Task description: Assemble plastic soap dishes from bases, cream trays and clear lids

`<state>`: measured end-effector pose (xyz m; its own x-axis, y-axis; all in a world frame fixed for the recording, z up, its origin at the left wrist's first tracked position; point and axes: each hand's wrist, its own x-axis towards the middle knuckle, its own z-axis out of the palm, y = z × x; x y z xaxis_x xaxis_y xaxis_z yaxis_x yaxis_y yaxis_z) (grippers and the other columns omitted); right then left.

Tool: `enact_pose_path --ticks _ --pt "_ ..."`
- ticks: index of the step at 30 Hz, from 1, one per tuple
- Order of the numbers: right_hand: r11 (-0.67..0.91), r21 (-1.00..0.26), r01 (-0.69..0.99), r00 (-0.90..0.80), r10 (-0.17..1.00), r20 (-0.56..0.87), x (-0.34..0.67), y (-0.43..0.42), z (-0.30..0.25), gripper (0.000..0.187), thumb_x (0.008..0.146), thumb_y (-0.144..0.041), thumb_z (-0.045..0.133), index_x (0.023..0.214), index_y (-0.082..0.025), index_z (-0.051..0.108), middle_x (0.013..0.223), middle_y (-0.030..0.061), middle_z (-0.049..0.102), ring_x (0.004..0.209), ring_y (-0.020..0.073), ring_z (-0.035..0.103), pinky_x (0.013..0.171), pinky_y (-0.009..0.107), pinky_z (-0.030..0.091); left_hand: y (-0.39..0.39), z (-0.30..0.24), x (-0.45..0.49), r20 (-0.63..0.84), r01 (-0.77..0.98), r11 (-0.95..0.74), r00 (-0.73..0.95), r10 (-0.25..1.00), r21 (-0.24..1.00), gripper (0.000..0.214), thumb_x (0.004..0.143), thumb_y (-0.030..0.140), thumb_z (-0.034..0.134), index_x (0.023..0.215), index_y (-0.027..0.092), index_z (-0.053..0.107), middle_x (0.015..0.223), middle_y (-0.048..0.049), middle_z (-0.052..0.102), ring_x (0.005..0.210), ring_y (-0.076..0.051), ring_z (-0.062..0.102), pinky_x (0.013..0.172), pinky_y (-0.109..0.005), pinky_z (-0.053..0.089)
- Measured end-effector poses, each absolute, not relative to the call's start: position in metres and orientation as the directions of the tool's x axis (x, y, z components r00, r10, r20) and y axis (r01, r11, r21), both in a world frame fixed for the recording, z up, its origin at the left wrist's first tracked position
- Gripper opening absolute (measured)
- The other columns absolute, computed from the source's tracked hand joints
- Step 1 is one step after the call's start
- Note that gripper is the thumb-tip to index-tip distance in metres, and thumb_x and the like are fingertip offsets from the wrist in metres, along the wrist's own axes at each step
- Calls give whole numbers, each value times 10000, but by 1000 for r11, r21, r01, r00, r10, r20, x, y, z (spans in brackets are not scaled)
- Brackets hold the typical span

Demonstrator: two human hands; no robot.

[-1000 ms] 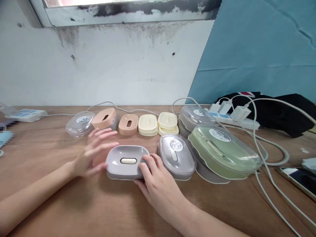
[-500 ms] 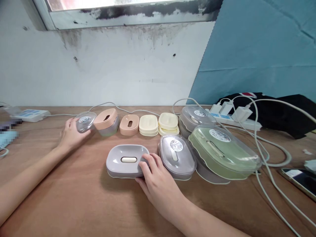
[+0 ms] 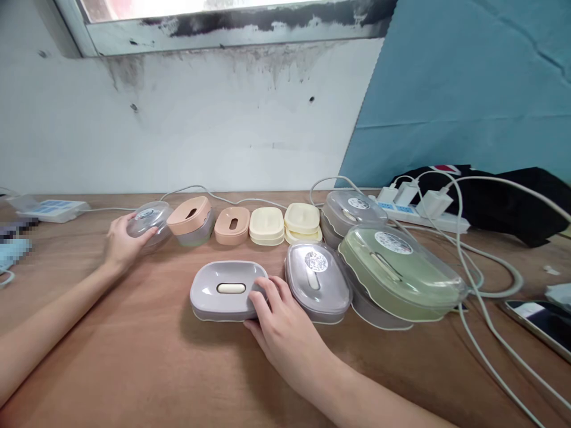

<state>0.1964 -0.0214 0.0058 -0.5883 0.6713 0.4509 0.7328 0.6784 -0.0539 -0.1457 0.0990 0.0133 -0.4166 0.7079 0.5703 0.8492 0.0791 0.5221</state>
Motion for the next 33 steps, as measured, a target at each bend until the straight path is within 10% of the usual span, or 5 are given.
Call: enact_pose_path --ticks 33 --pt "674 -83 734 -580 685 440 196 -23 8 195 795 -125 532 979 -157 475 1101 138 508 1066 307 479 816 461 499 96 18 -140 601 859 -16 -344 721 511 560 550 369 716 1019 217 449 1158 -88 495 1120 -289 470 916 -392 402"
